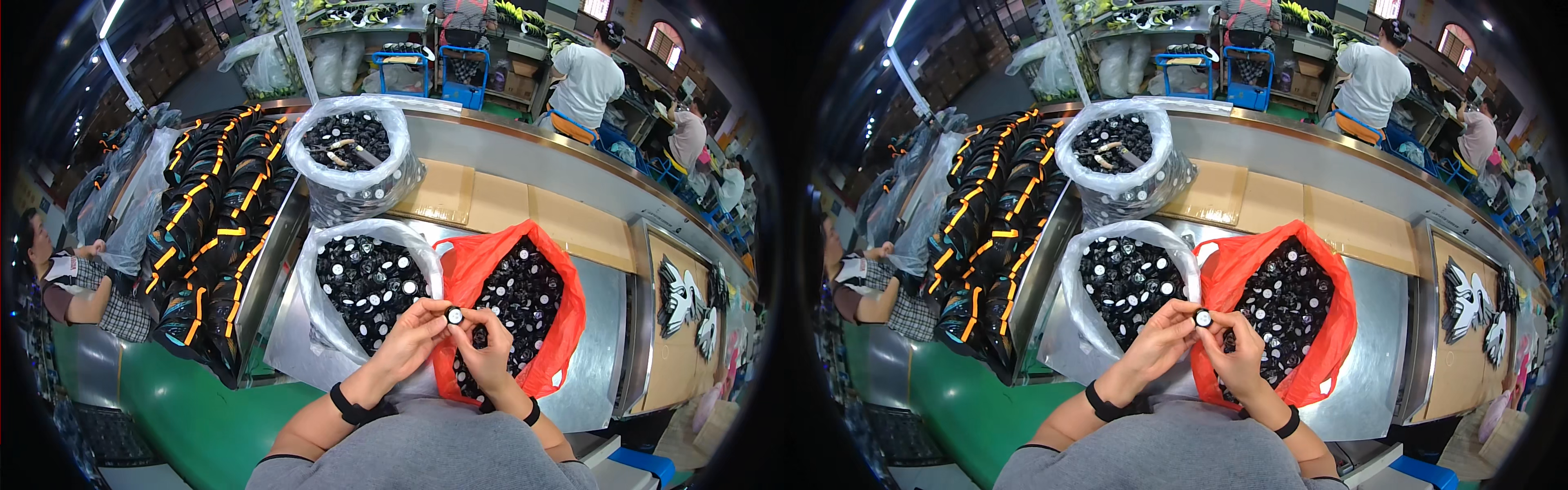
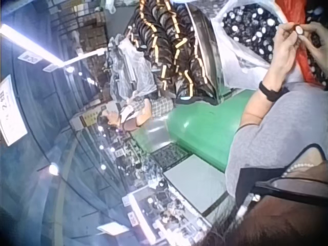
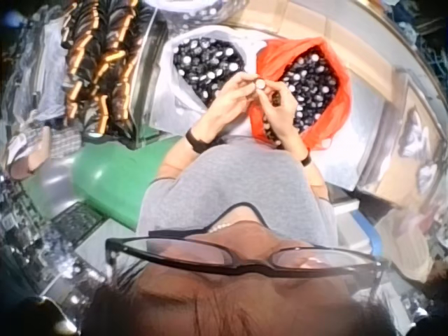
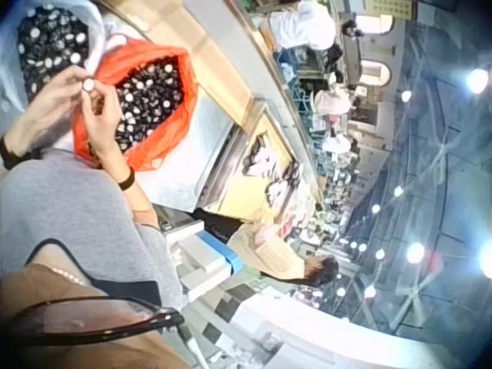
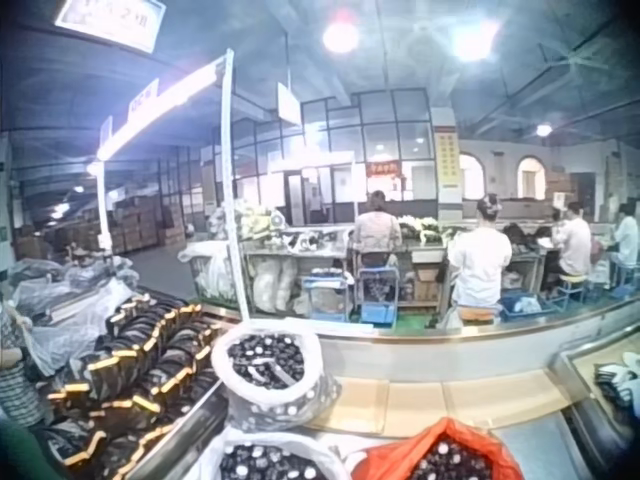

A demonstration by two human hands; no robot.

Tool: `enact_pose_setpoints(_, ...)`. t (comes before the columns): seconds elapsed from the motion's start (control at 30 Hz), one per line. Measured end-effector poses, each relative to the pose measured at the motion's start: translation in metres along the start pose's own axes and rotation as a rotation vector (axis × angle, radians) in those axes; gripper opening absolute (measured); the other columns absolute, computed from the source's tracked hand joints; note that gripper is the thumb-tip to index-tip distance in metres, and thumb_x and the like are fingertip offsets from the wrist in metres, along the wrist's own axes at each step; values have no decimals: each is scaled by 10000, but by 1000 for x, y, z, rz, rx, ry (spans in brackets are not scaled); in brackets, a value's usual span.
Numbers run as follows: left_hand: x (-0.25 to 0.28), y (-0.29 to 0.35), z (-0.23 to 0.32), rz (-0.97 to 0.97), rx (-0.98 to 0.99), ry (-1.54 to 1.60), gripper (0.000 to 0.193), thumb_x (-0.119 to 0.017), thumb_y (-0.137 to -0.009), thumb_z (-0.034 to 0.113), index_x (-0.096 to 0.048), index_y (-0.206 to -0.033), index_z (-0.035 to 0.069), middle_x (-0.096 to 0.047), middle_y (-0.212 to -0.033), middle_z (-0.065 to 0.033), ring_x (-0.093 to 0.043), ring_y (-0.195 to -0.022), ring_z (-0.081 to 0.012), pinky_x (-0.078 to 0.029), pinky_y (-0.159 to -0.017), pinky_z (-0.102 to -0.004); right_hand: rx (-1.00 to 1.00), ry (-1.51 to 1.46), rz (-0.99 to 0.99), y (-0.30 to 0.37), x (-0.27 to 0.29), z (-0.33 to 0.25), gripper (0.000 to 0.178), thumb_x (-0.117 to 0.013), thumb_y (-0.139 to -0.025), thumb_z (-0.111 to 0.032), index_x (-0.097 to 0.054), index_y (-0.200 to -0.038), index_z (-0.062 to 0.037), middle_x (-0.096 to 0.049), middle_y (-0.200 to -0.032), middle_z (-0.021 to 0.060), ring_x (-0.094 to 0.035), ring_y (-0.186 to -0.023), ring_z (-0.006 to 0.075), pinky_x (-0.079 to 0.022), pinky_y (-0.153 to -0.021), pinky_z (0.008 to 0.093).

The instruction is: Sort and inspect small shoe components from storage bags.

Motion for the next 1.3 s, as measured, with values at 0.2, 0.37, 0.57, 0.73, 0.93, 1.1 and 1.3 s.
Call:
enact_pose_setpoints(0.2,-1,0,2,-34,38,236,288,-495,-988,211,-540,-1205,27,-603,-1079,-58,-575,-1033,-168,-450,-936,-320,-20,-49,-16,0,-2,-1,240,-710,-749,88,-610,-951,8,-592,-724,27,-527,-582,65,-420,-522,200)
enact_pose_setpoints(0.37,-5,0,-3,-59,111,189,301,-484,-993,187,-566,-1222,11,-619,-1098,-80,-587,-1018,-163,-470,-921,-320,42,-18,-16,2,-2,-3,237,-719,-751,78,-626,-958,11,-579,-739,36,-517,-579,72,-414,-502,202)
enact_pose_setpoints(0.57,1,6,-4,16,37,187,279,-548,-949,105,-571,-1217,29,-628,-1123,-89,-601,-1039,-184,-462,-967,-340,28,-26,2,0,0,-6,234,-721,-743,85,-619,-939,6,-583,-720,31,-514,-582,74,-414,-531,208)
enact_pose_setpoints(0.73,0,10,-2,105,20,177,265,-554,-935,54,-580,-1198,31,-628,-1127,-87,-600,-1049,-175,-470,-963,-324,20,-24,5,1,0,-4,236,-725,-743,86,-619,-938,5,-584,-729,31,-514,-585,71,-411,-529,205)
enact_pose_setpoints(0.93,0,16,0,193,27,144,264,-559,-924,25,-582,-1187,18,-629,-1124,-95,-600,-1054,-175,-481,-954,-310,53,-22,-3,3,-2,0,248,-728,-755,65,-614,-970,16,-574,-752,44,-513,-582,77,-413,-512,205)
enact_pose_setpoints(1.1,11,20,19,311,-54,-89,285,-590,-908,30,-592,-1193,15,-607,-1186,-73,-597,-1044,-157,-462,-945,-290,-112,-175,-86,2,-5,10,307,-645,-819,63,-536,-1101,9,-584,-913,70,-548,-682,101,-440,-554,216)
enact_pose_setpoints(1.3,-13,38,89,354,-610,-1165,388,-664,-818,81,-597,-1199,56,-573,-1201,-113,-539,-1109,-240,-444,-901,-321,-802,-935,-176,13,-15,49,365,-425,-1015,-274,-474,-1245,4,-614,-1113,159,-665,-915,220,-463,-479,229)
Point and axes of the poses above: each hand's wrist, its own y-axis away from the middle knuckle, its own x-axis out of the back of the hand, z = x × y, the point moved 7 cm from there along -y, towards the middle knuckle
